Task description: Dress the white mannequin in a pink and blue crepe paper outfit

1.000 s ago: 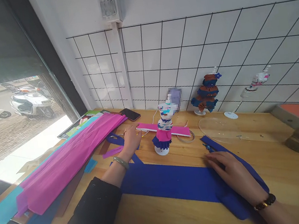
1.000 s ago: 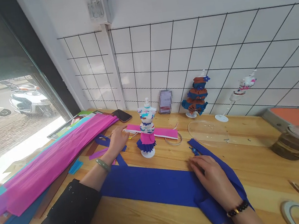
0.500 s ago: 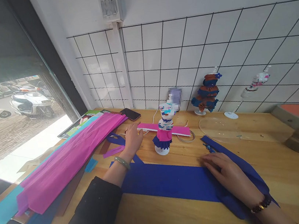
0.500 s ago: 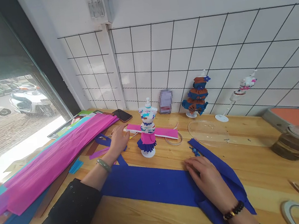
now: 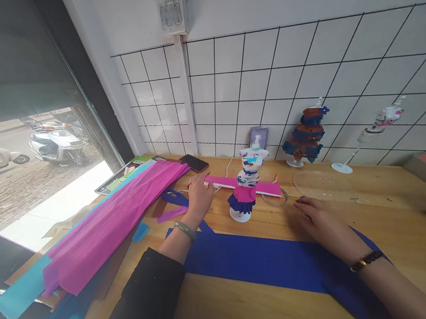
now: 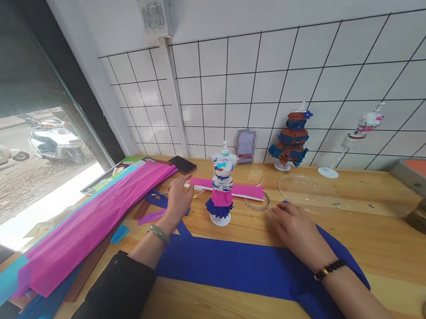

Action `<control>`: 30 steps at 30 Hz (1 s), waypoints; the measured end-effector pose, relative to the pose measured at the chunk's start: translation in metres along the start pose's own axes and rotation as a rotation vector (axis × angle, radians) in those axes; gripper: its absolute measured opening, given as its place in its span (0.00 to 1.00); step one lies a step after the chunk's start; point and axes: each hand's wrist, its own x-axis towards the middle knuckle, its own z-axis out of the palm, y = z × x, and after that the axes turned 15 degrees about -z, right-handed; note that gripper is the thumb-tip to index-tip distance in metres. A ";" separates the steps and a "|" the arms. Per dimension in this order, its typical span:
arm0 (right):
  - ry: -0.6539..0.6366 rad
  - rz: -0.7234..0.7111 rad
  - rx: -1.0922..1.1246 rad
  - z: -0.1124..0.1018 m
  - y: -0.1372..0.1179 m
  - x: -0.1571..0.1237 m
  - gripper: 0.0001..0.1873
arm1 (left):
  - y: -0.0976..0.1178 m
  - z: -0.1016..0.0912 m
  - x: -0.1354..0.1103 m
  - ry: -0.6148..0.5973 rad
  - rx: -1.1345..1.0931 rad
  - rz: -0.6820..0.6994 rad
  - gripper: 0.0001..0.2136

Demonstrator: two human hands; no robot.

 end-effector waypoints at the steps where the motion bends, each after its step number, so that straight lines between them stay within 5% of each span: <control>1: -0.012 -0.004 -0.018 0.003 0.001 0.008 0.17 | 0.001 -0.001 0.000 0.000 -0.004 0.000 0.15; 7: -0.060 -0.010 -0.081 0.021 -0.004 0.042 0.17 | -0.002 0.001 0.001 0.010 -0.022 -0.007 0.14; 18: -0.039 0.043 -0.027 0.035 -0.005 0.042 0.19 | -0.005 0.006 -0.001 -0.038 -0.037 -0.018 0.14; 23: 0.034 0.061 0.076 0.015 -0.009 0.049 0.19 | -0.005 0.006 -0.002 -0.028 -0.066 -0.038 0.14; 30: 0.205 0.268 0.149 -0.044 -0.011 0.054 0.17 | 0.003 0.000 -0.002 0.011 -0.132 -0.064 0.15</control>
